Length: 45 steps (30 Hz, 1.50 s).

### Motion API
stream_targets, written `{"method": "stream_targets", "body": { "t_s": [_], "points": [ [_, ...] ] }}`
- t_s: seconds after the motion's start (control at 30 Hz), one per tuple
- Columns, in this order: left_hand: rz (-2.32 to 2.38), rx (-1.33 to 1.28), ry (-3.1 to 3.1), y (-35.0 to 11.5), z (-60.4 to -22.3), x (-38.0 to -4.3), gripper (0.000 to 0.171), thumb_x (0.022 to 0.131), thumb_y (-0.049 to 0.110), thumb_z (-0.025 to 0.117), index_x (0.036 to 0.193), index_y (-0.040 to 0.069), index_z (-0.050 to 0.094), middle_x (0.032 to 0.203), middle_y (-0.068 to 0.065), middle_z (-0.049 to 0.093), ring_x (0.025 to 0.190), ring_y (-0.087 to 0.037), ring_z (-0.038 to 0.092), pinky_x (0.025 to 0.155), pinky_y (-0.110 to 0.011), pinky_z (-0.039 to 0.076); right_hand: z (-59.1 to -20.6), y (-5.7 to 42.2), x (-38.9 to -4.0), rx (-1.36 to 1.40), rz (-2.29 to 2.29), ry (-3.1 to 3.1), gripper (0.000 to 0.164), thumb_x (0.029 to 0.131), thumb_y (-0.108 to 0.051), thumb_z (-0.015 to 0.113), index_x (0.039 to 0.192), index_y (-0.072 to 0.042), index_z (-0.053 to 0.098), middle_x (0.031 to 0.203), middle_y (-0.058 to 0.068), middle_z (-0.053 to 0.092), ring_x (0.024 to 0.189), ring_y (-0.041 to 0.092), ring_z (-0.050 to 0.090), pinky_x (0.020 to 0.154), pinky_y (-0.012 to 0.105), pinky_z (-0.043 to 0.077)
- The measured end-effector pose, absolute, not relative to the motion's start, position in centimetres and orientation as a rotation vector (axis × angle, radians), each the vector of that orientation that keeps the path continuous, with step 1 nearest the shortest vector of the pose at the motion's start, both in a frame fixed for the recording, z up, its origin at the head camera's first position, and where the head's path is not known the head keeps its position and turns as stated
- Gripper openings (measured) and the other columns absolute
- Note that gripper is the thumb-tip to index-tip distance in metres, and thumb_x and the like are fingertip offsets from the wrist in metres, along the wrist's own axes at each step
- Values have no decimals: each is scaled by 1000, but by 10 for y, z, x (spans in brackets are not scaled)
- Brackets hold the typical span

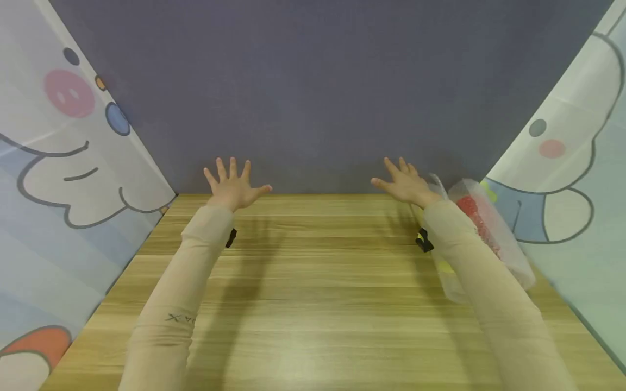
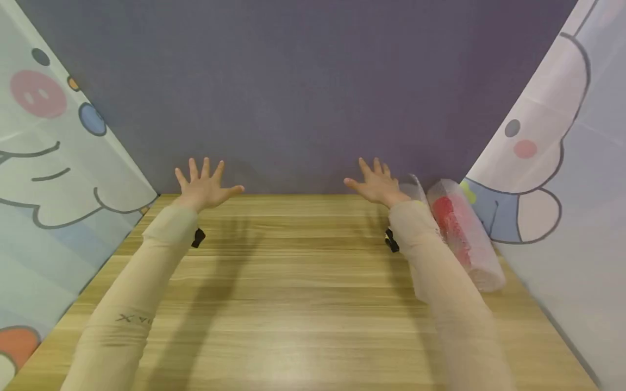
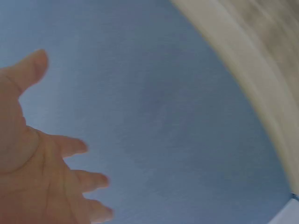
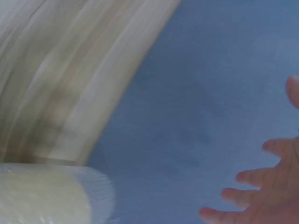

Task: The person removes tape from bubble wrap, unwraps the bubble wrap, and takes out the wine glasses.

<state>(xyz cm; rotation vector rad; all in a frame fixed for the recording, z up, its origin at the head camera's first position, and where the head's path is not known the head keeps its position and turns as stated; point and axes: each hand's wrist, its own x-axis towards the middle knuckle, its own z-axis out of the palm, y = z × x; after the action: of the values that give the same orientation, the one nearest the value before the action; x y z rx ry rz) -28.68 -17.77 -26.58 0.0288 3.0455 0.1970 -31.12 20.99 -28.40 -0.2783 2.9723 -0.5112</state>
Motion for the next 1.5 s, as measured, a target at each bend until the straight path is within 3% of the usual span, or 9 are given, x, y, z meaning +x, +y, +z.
{"method": "stream_targets", "body": {
  "t_s": [0.23,0.43,0.67,0.9,1.07,1.17,1.27,1.4,1.5],
  "points": [
    [414,171,3053,-172,-262,-239,90,85,65,41,148,12,5,152,-23,-7,133,-53,-5,96,-77,-1,-277,221,-273,-462,-510,3111,76,92,-51,43,145,-1,20,147,29,20,132,49,19,106,64,17],
    [687,403,3114,-167,-283,-206,74,88,47,54,144,8,26,150,-19,22,134,-43,24,104,-63,24,-295,231,-242,-557,-496,3194,63,92,-42,48,134,4,40,136,27,41,124,44,38,103,57,30],
    [1237,504,2886,-167,-316,-195,55,91,37,54,137,10,41,140,-15,41,128,-34,38,104,-51,35,-324,245,-214,-559,-557,3139,59,93,-39,48,132,5,43,134,30,42,122,47,39,99,60,34],
    [1504,448,2681,-166,-348,-193,40,92,24,54,128,7,49,130,-14,52,119,-29,49,99,-44,43,-344,262,-191,-623,-571,3170,46,91,-26,56,122,7,52,123,29,53,109,45,52,89,55,44],
    [1558,420,2606,-164,-360,-192,37,93,22,53,126,6,51,127,-15,53,114,-30,54,94,-42,47,-329,275,-176,-585,-852,3020,45,92,-27,55,124,3,52,122,26,55,103,44,56,81,49,51],
    [1555,426,2590,-164,-361,-191,36,93,20,52,127,7,51,128,-15,53,114,-30,54,94,-42,48,-311,287,-173,-563,-953,2988,42,92,-23,55,126,1,52,123,25,54,102,44,57,78,33,54],
    [1551,428,2600,-165,-362,-190,35,93,19,52,126,8,52,127,-13,54,113,-29,54,94,-43,47,-298,302,-181,-528,-968,3039,42,93,-22,53,127,3,50,127,27,50,106,47,54,80,34,53],
    [1552,442,2614,-166,-362,-191,32,93,20,52,123,8,54,124,-11,56,111,-27,55,94,-43,47,-296,326,-203,-353,-957,3057,48,97,-28,42,131,6,43,134,32,39,113,54,43,86,59,42],
    [1542,474,2611,-167,-363,-191,32,93,21,52,123,7,54,124,-12,56,110,-27,56,94,-43,47,-308,339,-219,-250,-976,3023,53,98,-30,37,134,10,35,135,36,34,118,55,35,89,65,35]
  ]
}}
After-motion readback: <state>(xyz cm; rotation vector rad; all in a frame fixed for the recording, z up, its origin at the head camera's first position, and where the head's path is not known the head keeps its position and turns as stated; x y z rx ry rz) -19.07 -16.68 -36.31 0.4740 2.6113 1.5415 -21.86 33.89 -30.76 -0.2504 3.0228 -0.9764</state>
